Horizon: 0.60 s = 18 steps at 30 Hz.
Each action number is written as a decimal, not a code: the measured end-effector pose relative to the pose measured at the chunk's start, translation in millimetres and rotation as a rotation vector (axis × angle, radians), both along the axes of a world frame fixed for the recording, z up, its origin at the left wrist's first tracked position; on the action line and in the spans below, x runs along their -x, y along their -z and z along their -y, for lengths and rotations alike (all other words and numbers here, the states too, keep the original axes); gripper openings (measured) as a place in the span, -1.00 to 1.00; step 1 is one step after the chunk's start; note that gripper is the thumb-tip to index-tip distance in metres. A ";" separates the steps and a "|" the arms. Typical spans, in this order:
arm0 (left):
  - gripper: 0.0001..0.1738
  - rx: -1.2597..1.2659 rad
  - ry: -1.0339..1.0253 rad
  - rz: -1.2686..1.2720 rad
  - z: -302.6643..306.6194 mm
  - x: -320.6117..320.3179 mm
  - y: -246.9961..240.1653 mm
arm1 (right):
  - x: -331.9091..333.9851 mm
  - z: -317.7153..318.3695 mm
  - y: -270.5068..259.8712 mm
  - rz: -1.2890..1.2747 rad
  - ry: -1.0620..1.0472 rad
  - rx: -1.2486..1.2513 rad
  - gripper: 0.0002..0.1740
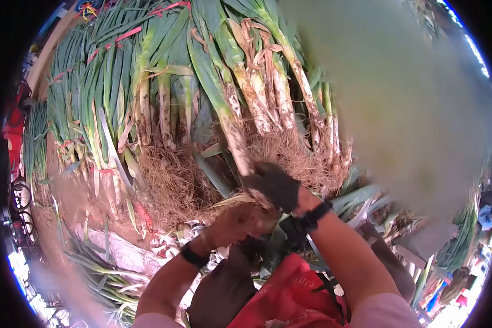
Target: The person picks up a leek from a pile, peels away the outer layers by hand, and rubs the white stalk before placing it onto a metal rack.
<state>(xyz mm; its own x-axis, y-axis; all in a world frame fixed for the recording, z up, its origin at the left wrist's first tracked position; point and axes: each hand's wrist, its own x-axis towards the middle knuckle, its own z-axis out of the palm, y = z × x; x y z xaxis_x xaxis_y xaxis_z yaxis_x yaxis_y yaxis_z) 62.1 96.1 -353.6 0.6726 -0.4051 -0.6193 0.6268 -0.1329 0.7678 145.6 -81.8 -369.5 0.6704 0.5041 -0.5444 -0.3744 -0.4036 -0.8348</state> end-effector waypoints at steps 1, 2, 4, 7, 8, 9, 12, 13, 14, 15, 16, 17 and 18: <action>-0.74 0.222 0.161 -0.121 -15.4 3.6 -13.5 | 22.5 12.6 1.4 -0.006 0.132 -0.061 -0.57; -0.69 0.449 0.100 0.257 -31.2 11.0 34.8 | 39.0 21.9 -17.2 -0.008 0.150 -0.066 -0.57; -0.44 -0.129 0.000 0.157 -43.1 -24.7 16.6 | 73.8 41.0 -73.4 -0.049 -0.084 0.193 -0.51; -0.44 0.232 -0.456 -0.083 -3.8 -45.5 -5.7 | 155.3 69.1 -104.6 0.045 -0.121 0.240 -0.42; -0.49 0.365 -0.506 -0.132 8.5 -43.1 -2.2 | 182.6 78.6 -106.9 0.219 -0.124 0.340 -0.33; -0.52 0.493 -0.553 -0.185 19.6 -34.3 -4.2 | 203.0 90.0 -108.4 0.213 -0.096 0.343 -0.33; -0.49 0.629 -0.478 -0.147 41.7 1.8 -63.7 | 251.7 116.1 -118.9 0.439 -0.087 0.637 -0.30; -0.48 0.727 -0.426 -0.090 45.4 13.3 -89.8 | 256.0 119.4 -130.3 0.450 -0.063 0.634 -0.30; -0.45 0.702 -0.378 0.080 49.2 20.9 -108.9 | 252.9 122.2 -143.1 0.303 -0.100 0.546 -0.30; -0.45 0.688 -0.365 0.105 48.3 25.2 -131.3 | 251.1 123.1 -152.3 0.165 -0.142 0.451 -0.30; -0.43 0.704 -0.340 0.133 47.3 29.0 -154.9 | 252.8 119.8 -153.3 0.494 -0.032 0.294 -0.36; -0.40 0.722 -0.316 0.155 46.1 35.8 -173.5 | 243.6 115.1 -157.8 0.634 0.095 0.040 -0.47; -0.37 0.672 -0.321 0.147 39.5 41.8 -189.1 | 231.9 108.2 -183.0 0.440 0.221 -0.077 -0.55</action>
<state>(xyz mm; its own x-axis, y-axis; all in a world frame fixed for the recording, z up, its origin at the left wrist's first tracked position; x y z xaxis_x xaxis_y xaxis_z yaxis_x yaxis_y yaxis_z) 20.2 56.7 -164.5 0.8779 -0.4337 -0.2030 0.4405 0.5650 0.6977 -86.3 -190.0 -186.5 0.9234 0.3520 -0.1527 -0.0494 -0.2856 -0.9571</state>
